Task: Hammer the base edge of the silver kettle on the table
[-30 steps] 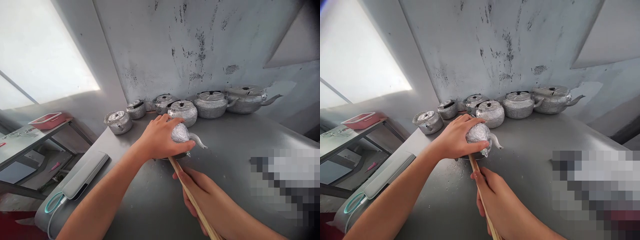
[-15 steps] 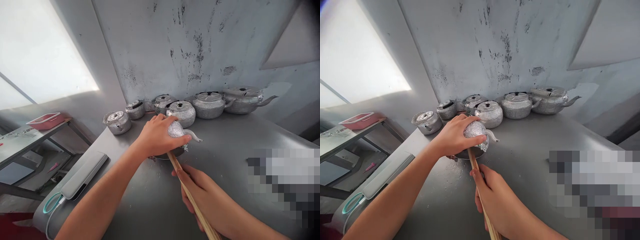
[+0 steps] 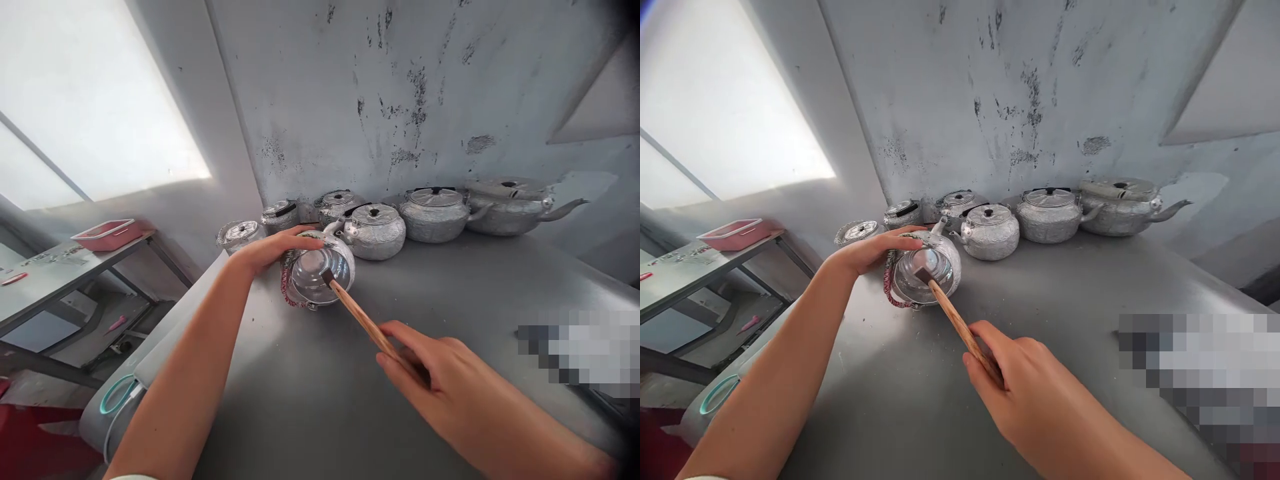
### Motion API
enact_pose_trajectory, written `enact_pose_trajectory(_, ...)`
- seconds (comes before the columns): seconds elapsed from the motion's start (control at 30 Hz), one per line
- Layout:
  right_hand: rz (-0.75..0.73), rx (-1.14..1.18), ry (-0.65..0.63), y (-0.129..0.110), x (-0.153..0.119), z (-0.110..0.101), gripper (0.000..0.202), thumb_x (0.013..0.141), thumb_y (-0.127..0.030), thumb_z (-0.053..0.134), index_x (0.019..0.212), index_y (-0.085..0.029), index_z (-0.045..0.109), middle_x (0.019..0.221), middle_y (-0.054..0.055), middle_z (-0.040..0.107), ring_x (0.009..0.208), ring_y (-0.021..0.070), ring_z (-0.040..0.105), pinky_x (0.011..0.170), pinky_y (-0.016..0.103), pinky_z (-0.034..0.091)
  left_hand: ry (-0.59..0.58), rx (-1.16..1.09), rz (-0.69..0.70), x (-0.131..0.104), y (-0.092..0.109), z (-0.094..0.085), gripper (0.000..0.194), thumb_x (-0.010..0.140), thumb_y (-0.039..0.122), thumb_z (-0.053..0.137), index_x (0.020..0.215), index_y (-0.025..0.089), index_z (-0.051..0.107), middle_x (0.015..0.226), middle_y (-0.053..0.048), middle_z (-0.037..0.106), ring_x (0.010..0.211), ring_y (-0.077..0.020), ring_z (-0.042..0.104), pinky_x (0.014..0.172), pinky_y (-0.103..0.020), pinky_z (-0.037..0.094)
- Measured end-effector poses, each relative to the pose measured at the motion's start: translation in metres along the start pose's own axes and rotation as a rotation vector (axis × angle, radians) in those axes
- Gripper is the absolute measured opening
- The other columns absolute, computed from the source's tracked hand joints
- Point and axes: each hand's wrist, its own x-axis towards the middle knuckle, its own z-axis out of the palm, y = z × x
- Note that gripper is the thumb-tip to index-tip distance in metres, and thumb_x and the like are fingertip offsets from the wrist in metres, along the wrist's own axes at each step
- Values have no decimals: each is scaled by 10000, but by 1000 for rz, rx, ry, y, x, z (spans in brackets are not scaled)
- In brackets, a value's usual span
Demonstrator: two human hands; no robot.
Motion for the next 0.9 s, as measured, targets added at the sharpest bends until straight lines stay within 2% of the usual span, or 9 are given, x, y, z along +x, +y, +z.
enact_pose_trajectory(0.13, -48, 6, 80, 0, 0, -10, 258, 1042, -469, 424, 887, -289, 525, 582, -68, 406, 501, 144, 338, 490, 286, 292, -102, -253, -143, 5, -16, -8, 653, 810, 710, 666, 1242, 222, 708, 1251, -94, 735, 1128, -321, 695, 926, -408, 577)
enact_pose_trajectory(0.27, -59, 73, 178, -4, -1, -15, 297, 1040, -516, 384, 871, -290, 477, 588, -57, 434, 489, 152, 397, 483, 292, 341, -181, -351, -220, 12, -27, 0, 596, 824, 761, 621, 1107, 250, 738, 1184, -63, 758, 1051, -281, 717, 884, -388, 587)
enact_pose_trajectory(0.4, -50, 110, 214, -5, -4, -13, 257, 1032, -519, 396, 942, -300, 496, 566, -61, 433, 478, 160, 410, 470, 293, 350, -196, -317, -260, 17, -33, 11, 577, 804, 773, 641, 972, 233, 756, 1092, -63, 779, 978, -271, 727, 862, -377, 589)
enact_pose_trajectory(0.53, -64, 155, 218, -4, -7, -11, 249, 1038, -513, 376, 971, -300, 486, 559, -61, 450, 469, 167, 444, 478, 305, 367, -112, -179, -227, 22, -34, 15, 546, 824, 742, 635, 946, 228, 773, 1112, -70, 772, 1028, -285, 705, 855, -367, 568)
enact_pose_trajectory(0.67, -64, 210, 244, -3, -7, -8, 285, 1039, -514, 389, 881, -291, 470, 577, -51, 478, 479, 161, 475, 490, 311, 370, 108, 23, -95, 14, -13, 10, 469, 834, 699, 654, 917, 248, 751, 1083, -46, 740, 1063, -279, 645, 845, -341, 499)
enact_pose_trajectory(0.73, -48, 260, 245, -2, -6, -7, 316, 1045, -516, 393, 847, -284, 474, 593, -48, 483, 490, 151, 482, 492, 304, 381, 159, 99, -28, 2, 6, 10, 450, 836, 686, 659, 836, 239, 715, 917, -36, 708, 923, -252, 639, 754, -330, 467)
enact_pose_trajectory(0.77, -36, 301, 244, -2, -6, -6, 329, 1046, -523, 400, 839, -280, 476, 607, -47, 485, 501, 147, 485, 489, 298, 389, 147, 141, 15, -6, 16, 12, 447, 846, 677, 650, 807, 235, 704, 853, -27, 686, 837, -228, 628, 703, -324, 448)
enact_pose_trajectory(0.8, -22, 350, 242, -2, -5, -5, 335, 1044, -536, 409, 844, -277, 481, 618, -49, 482, 508, 144, 483, 481, 290, 398, 72, 239, 76, -14, 26, 15, 448, 884, 666, 601, 806, 236, 702, 814, -19, 668, 760, -206, 610, 647, -319, 427)
enact_pose_trajectory(0.9, 27, 480, 247, -3, -3, -4, 304, 1030, -568, 442, 978, -280, 520, 623, -62, 476, 513, 143, 478, 455, 266, 427, -242, 444, 108, -35, 47, 30, 397, 915, 564, 558, 727, 230, 661, 696, 2, 616, 598, -165, 525, 532, -320, 357)
